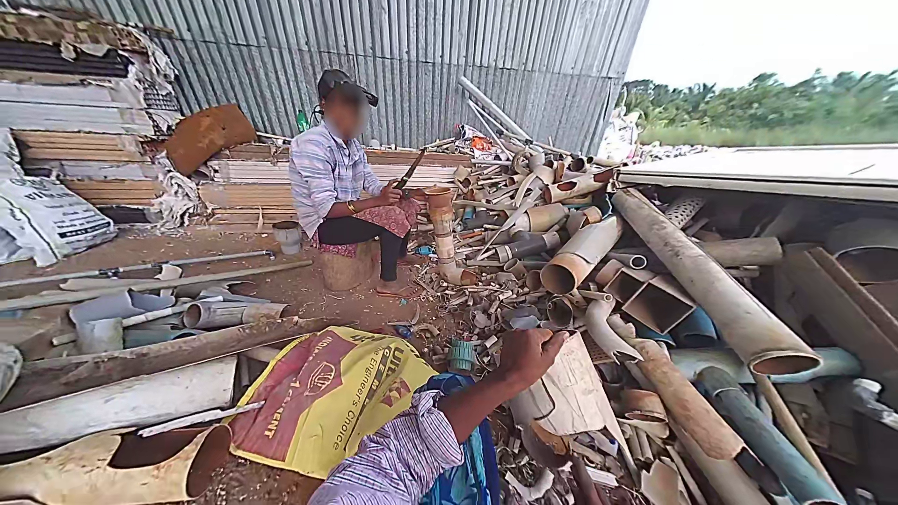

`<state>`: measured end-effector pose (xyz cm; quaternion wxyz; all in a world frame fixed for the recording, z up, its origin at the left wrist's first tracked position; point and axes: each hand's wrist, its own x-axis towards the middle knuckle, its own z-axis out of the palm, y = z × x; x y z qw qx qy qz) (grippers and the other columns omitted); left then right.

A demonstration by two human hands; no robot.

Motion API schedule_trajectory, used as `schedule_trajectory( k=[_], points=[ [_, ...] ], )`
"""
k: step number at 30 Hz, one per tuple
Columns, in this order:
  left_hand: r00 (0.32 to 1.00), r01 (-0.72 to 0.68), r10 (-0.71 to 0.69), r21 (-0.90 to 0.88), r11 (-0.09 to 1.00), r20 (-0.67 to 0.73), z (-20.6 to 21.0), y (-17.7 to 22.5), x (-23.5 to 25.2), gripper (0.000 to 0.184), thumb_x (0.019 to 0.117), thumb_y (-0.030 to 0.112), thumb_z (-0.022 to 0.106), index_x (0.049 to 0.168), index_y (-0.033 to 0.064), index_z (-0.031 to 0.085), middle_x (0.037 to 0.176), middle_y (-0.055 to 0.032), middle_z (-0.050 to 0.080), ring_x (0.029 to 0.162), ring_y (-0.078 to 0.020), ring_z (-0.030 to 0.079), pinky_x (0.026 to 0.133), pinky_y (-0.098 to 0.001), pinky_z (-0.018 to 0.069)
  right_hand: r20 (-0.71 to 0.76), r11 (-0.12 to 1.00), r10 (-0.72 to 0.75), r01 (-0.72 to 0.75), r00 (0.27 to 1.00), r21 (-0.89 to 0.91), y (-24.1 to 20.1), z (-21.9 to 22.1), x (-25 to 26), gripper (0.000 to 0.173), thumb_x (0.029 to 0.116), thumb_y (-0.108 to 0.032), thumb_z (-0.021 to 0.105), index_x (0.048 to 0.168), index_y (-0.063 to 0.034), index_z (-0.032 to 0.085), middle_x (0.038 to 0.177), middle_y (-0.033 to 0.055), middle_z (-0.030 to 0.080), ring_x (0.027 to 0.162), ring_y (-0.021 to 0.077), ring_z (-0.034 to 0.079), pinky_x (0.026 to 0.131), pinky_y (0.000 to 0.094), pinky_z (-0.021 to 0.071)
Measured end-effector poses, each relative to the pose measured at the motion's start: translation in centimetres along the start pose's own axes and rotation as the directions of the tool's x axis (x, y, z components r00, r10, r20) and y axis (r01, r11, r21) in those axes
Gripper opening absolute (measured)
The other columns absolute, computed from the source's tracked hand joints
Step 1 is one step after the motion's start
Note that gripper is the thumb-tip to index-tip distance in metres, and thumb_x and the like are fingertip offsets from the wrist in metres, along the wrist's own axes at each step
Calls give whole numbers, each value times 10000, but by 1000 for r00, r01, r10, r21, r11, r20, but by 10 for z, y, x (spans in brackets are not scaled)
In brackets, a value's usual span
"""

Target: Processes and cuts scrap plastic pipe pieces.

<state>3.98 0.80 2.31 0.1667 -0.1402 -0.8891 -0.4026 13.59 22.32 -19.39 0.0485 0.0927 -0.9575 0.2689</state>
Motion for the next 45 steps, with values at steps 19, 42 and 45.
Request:
schedule_trajectory(
  k=[19, 42, 45],
  points=[
    [986, -97, 96, 0, 995, -134, 6, -9, -1, 454, 1043, 260, 567, 738, -66, 649, 627, -137, 582, 624, -263, 598, 660, -444, 475, -8, 932, -95, 92, 995, 350, -46, 18, -11, 577, 983, -54, 531, 1497, 153, 372, 941, 337, 689, 745, 457, 686, 747, 633, 532],
    [926, -114, 83, -64, 991, -368, 7, -24, 6, 454, 1041, 273, 589, 683, -5, 611, 529, -45, 474, 471, -166, 459, 515, -390, 417, -410, 922, -29, 183, 912, 341, -41, 32, -12, 548, 975, -129, 504, 1387, 226, 439, 1061, 321, 687, 824, 320, 710, 788, 450, 576],
    [908, -138, 93, -81, 987, -409, 16, -28, 11, 472, 1045, 283, 585, 642, 40, 548, 518, 26, 411, 458, -83, 402, 509, -305, 387, -177, 967, -7, 52, 984, 250, -39, 32, -10, 520, 1010, -97, 515, 1472, 129, 436, 1115, 316, 697, 916, 475, 717, 825, 614, 558]
  ],
)
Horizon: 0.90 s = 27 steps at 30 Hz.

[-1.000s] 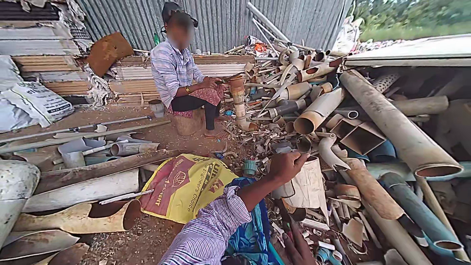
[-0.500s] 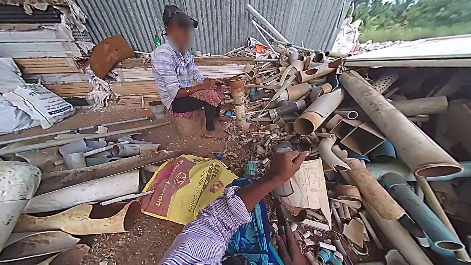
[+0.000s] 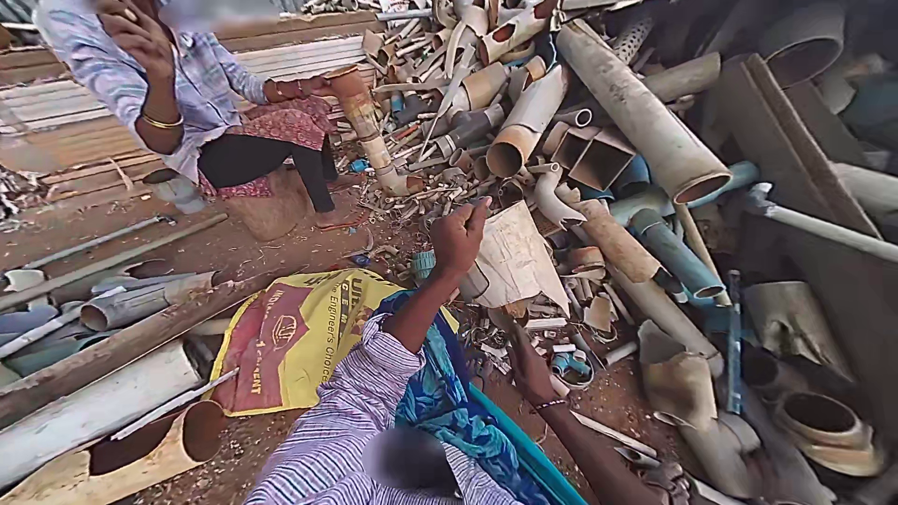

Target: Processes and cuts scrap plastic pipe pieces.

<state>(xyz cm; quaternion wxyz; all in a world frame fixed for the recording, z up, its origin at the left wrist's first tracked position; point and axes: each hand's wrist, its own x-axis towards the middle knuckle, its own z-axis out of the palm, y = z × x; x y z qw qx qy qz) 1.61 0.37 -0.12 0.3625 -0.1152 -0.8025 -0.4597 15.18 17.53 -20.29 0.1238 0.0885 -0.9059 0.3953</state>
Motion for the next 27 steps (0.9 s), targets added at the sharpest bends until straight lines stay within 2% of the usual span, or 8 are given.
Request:
schedule_trajectory(
  k=[2, 6, 9, 10, 14, 18, 22, 27],
  points=[
    [1000, -17, 17, 7, 1000, -19, 1, -3, 0, 483, 1041, 266, 588, 613, 63, 496, 513, 46, 373, 454, -62, 370, 511, -282, 364, 61, 1000, 29, -29, 998, 6, 4, 0, -1, 534, 1023, -96, 504, 1504, 112, 400, 1137, 316, 689, 922, 484, 710, 826, 624, 551],
    [998, -43, 45, 51, 998, -40, 0, -8, 4, 499, 1040, 270, 583, 596, 75, 467, 511, 52, 358, 454, -63, 357, 511, -281, 347, -184, 970, -240, 227, 953, -88, 10, 2, 1, 443, 989, -121, 511, 1329, 161, 542, 1039, 297, 702, 802, 390, 729, 686, 487, 592],
    [997, -35, 40, 73, 997, -59, 4, -8, 4, 508, 1041, 279, 575, 587, 86, 451, 505, 44, 351, 454, -79, 358, 519, -302, 348, 164, 993, 69, -53, 984, -101, 9, -13, 9, 514, 1048, -109, 473, 1532, 47, 397, 1205, 316, 662, 944, 494, 702, 813, 626, 547],
    [998, -37, 40, 69, 997, -52, 5, -8, 3, 504, 1043, 285, 575, 599, 58, 496, 505, 20, 384, 459, -102, 387, 530, -330, 368, 166, 993, 86, -71, 982, -96, 11, -13, 6, 526, 1044, -106, 472, 1541, 43, 387, 1220, 316, 658, 955, 503, 698, 820, 640, 541],
    [1000, -4, 4, 65, 998, -11, -7, 3, 4, 469, 1033, 259, 594, 651, -13, 578, 524, -56, 466, 475, -181, 462, 528, -403, 414, -161, 968, -236, 217, 958, -127, 14, -1, 3, 461, 948, -84, 518, 1321, 185, 549, 1128, 351, 685, 833, 485, 732, 652, 594, 577],
    [999, -31, 32, 52, 998, -5, -8, 5, 2, 422, 1004, 214, 632, 654, -23, 617, 527, -89, 509, 475, -220, 504, 518, -427, 437, 81, 990, 0, 12, 997, -139, 15, -2, 0, 490, 996, -22, 524, 1464, 108, 463, 1290, 385, 604, 933, 579, 689, 751, 720, 523],
    [999, -28, 26, 58, 998, 28, -12, 9, 1, 432, 1008, 245, 621, 668, -21, 627, 526, -81, 506, 489, -212, 511, 539, -416, 430, 133, 987, 32, -10, 991, -163, 21, 1, -2, 510, 1016, -72, 504, 1492, 98, 432, 1313, 388, 591, 914, 571, 694, 744, 722, 519],
    [999, -43, 41, 79, 996, 26, -15, 9, 0, 434, 1002, 229, 629, 662, -40, 633, 551, -126, 559, 521, -259, 574, 561, -449, 464, 210, 983, 80, -42, 974, -179, 20, 5, -6, 539, 1035, -103, 497, 1519, 102, 377, 1323, 357, 602, 1078, 558, 660, 902, 689, 501]
  ],
)
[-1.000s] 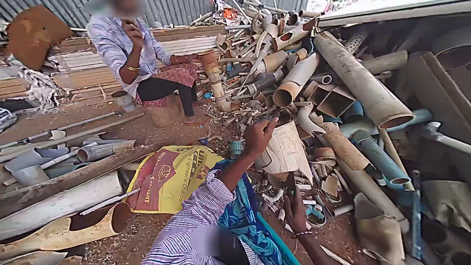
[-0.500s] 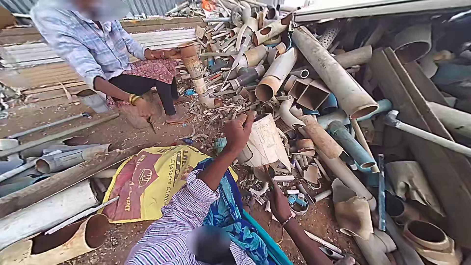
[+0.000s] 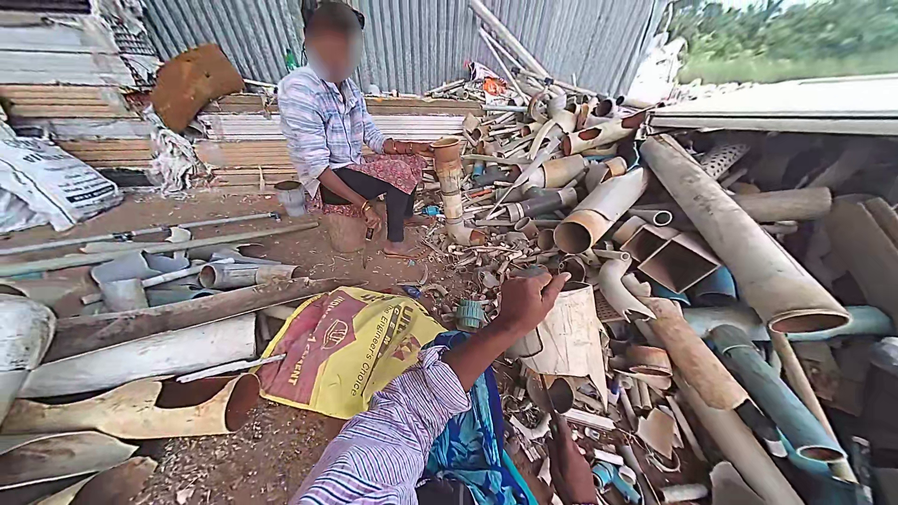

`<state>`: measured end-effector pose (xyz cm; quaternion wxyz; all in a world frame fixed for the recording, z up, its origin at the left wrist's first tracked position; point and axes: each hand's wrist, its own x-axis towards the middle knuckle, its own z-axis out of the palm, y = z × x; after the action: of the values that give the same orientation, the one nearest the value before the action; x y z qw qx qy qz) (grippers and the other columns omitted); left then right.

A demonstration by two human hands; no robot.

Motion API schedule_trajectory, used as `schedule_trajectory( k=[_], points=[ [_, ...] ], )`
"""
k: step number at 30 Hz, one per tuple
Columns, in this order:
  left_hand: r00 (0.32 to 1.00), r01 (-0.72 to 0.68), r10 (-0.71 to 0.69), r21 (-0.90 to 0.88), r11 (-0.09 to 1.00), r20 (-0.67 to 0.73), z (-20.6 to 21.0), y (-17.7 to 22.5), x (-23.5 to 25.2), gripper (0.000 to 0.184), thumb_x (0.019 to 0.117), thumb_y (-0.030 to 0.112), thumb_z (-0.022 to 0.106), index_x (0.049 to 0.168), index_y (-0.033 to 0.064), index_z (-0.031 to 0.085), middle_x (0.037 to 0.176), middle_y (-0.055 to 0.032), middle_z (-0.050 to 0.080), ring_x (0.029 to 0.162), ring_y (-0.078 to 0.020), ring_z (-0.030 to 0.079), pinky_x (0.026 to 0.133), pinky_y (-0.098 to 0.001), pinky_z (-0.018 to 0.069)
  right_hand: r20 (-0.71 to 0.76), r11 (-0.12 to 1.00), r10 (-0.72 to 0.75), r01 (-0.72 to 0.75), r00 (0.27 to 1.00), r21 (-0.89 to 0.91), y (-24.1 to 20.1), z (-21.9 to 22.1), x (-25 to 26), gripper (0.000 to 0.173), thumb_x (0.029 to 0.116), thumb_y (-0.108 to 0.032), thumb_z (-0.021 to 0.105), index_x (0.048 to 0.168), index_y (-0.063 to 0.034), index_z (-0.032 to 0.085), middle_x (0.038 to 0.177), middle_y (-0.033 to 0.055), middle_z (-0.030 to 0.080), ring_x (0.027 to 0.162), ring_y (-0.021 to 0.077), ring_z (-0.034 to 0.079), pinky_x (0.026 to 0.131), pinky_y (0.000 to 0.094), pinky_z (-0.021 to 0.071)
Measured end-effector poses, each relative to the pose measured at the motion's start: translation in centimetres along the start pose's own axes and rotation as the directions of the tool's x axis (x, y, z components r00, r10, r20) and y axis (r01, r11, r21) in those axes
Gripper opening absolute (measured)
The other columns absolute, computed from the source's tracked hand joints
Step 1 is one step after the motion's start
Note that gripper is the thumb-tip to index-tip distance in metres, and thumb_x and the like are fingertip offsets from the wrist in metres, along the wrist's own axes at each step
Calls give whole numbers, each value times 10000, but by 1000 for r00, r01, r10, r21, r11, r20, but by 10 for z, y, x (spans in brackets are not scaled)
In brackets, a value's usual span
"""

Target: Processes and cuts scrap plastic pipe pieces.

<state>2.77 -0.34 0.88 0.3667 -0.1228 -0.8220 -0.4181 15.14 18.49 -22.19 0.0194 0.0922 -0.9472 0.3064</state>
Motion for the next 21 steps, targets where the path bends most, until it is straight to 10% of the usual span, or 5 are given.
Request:
schedule_trajectory(
  k=[5, 21],
  points=[
    [1000, -10, 10, 18, 1000, 1, -1, 1, 0, 435, 1002, 232, 623, 665, -43, 637, 558, -126, 563, 536, -259, 584, 573, -446, 466, 79, 998, 56, -55, 995, -5, -5, -5, -3, 543, 1045, -96, 494, 1535, 90, 356, 1385, 353, 562, 1188, 547, 612, 996, 669, 461],
    [997, -73, 71, 64, 995, 31, 1, 6, -1, 435, 1021, 236, 594, 705, -56, 664, 581, -153, 598, 569, -290, 635, 595, -454, 499, -135, 990, -134, 139, 982, 30, -10, -17, -13, 507, 981, -50, 539, 1413, 198, 444, 1207, 413, 625, 920, 602, 678, 765, 729, 510]
  ],
)
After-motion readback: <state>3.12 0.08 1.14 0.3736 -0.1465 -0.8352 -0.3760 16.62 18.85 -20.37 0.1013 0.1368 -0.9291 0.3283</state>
